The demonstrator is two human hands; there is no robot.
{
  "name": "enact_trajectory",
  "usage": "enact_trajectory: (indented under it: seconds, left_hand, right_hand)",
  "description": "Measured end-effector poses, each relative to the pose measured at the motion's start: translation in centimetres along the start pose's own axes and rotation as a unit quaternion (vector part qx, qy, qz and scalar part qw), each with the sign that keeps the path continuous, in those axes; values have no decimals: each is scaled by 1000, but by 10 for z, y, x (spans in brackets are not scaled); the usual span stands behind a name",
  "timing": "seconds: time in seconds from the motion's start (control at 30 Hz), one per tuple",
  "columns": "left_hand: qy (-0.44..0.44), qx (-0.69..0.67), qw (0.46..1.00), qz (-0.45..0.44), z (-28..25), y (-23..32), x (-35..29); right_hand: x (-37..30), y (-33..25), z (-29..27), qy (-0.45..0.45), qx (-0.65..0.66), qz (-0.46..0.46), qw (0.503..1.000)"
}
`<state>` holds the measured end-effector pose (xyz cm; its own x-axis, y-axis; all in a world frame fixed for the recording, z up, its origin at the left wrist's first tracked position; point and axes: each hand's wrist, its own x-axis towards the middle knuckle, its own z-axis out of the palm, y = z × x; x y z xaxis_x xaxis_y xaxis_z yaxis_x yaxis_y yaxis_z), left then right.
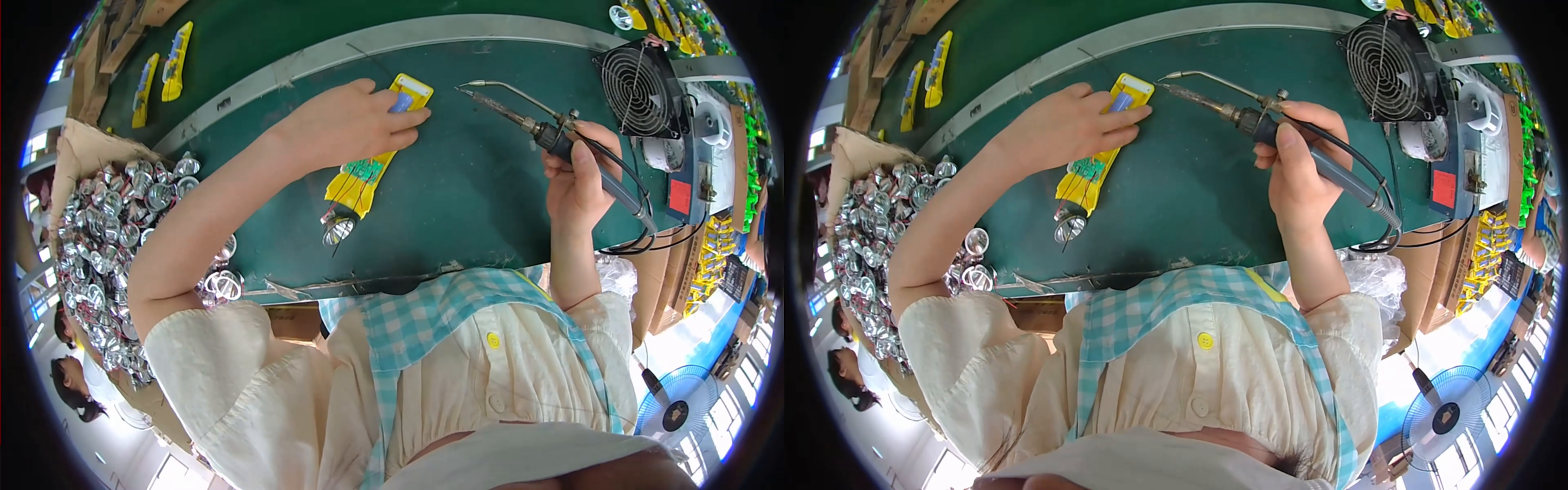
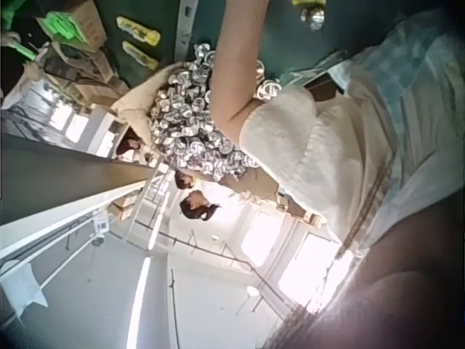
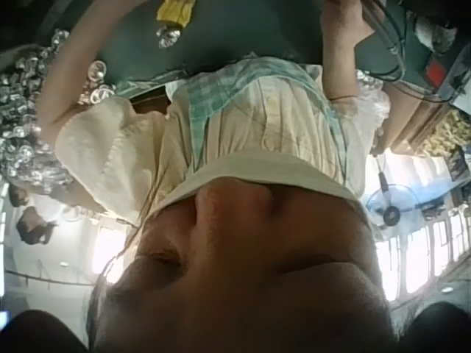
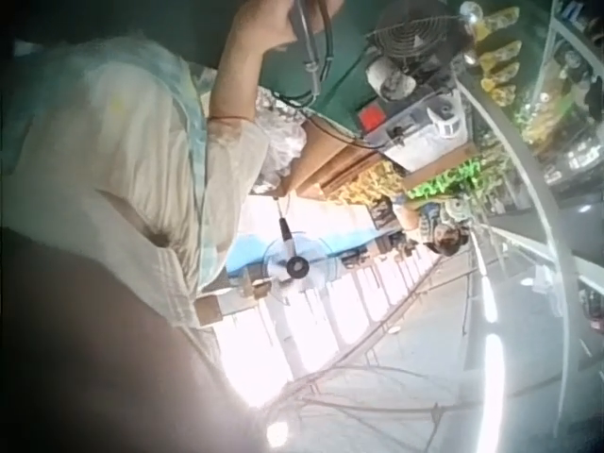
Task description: Soldering components onto circuit boards and assembling flashlight units on an assembly line.
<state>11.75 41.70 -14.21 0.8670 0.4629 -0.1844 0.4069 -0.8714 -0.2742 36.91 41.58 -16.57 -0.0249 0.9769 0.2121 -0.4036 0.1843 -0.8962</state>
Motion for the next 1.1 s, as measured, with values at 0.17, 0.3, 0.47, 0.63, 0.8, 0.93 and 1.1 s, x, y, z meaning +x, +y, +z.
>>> enact_trajectory:
  seconds: [0.17, 0.3, 0.47, 0.63, 0.8, 0.93, 1.1]
  left_hand:
    - [-32, -74, 992, -93, -4, -12, -15]
    - [-137, -214, 912, -322, -8, 19, -35]
    - [13, -206, 884, -420, -12, 47, -43]
    - [166, -299, 855, -391, -2, 70, -47]
    - [267, -305, 828, -387, 11, 74, -40]
    - [310, -349, 796, -386, 18, 71, -29]
    - [333, -366, 765, -413, 23, 71, -22]
  right_hand:
    - [4, 5, -8, 25, 28, 14, 999]
    - [3, 5, -6, 30, 33, 18, 999]
    - [1, 9, -5, 25, 36, 19, 999]
    - [-1, 10, -3, 25, 40, 16, 999]
    - [-5, 10, -1, 17, -7, 28, 999]
    - [-8, 13, 0, 7, 10, 37, 999]
    - [-12, 16, 4, -22, 20, 53, 998]
